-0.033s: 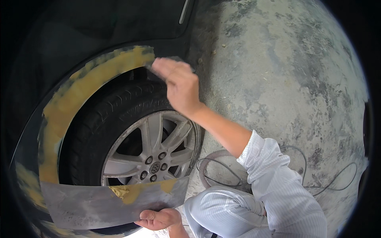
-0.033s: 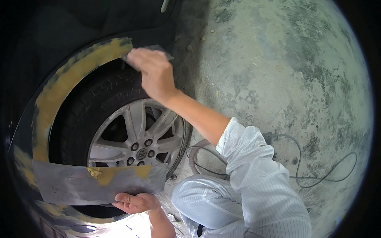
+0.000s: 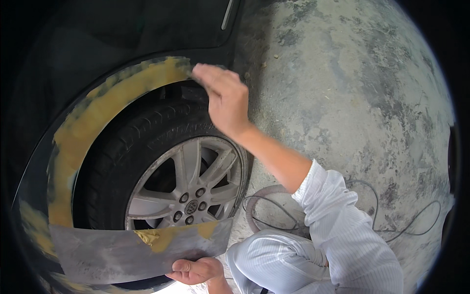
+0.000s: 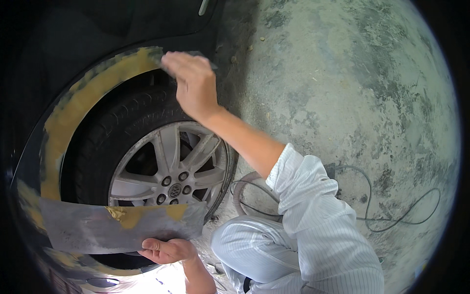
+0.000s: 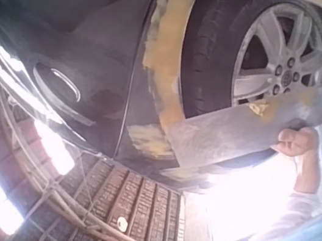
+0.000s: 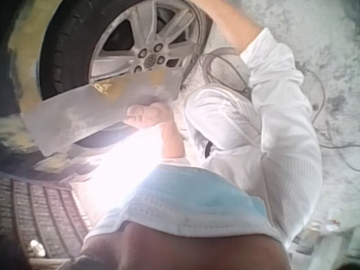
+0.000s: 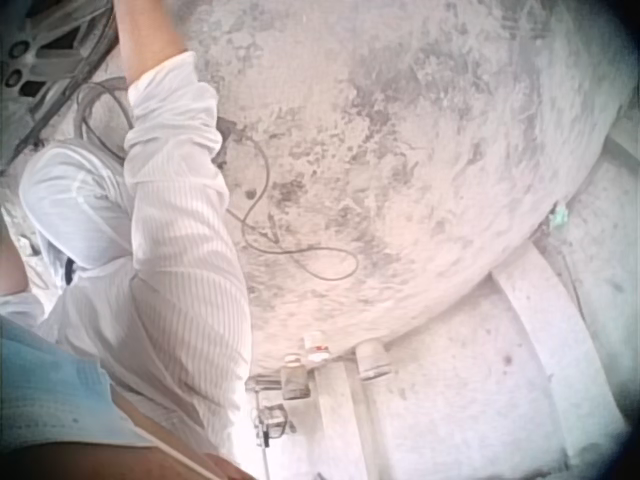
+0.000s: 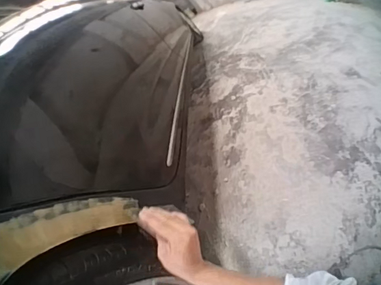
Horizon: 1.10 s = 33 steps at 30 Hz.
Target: The person applies yellow body filler to the rear bumper of a dark-colored car using a metal spreader and a smaller plastic scraper. They repeatedly scoop filler from the spreader and smooth it into the damaged area around the fuel door and wheel arch.
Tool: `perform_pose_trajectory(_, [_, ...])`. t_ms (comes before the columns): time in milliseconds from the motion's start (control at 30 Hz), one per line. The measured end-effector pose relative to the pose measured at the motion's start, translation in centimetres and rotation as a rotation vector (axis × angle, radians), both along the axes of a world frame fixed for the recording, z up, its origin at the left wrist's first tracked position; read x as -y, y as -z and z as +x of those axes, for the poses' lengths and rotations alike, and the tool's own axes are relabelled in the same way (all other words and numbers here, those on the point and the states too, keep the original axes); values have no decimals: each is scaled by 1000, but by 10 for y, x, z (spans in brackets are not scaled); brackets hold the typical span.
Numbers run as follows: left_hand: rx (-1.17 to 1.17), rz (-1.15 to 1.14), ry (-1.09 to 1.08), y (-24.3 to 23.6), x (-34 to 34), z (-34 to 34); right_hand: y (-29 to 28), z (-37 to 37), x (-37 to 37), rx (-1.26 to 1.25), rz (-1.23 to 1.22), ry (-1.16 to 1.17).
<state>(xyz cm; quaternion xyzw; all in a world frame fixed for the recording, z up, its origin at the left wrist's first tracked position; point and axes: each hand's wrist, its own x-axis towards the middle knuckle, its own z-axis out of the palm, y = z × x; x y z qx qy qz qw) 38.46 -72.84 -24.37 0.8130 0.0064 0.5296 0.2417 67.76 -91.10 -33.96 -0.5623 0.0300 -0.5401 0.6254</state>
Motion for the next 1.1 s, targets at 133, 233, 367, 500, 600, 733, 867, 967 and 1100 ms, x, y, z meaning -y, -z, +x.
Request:
perform_pose_trajectory(133, [-28, 65, -26, -3, -5, -4, -1, 22, 8, -22, 63, -11])
perform_pose_trajectory(233, [14, -78, 56, 0, -5, -4, 6, 15, -10, -26, 56, -50])
perform_pose_trajectory(367, [-56, -6, 63, -1, 1, -4, 17, -5, -22, -6, 10, -74])
perform_pose_trajectory(500, [-26, 11, 88, 0, 0, -2, 22, 0, 2, -51, 29, 25])
perform_pose_trajectory(600, [-50, 34, 83, -1, -10, -8, 19, 20, 13, -98, 92, -14])
perform_pose_trajectory(733, [-66, -34, 54, -1, -26, -18, 18, 19, -9, -82, 125, -52])
perform_pose_trajectory(867, [-97, -20, -7, -2, -26, -18, 29, -5, -22, -32, 37, -88])
perform_pose_trajectory(967, [-88, -25, -18, -4, -17, -11, 33, -2, -7, -62, 67, -35])
perform_pose_trajectory(1100, [-85, 10, 2, -8, -8, -9, 28, 24, 5, -128, 180, -19])
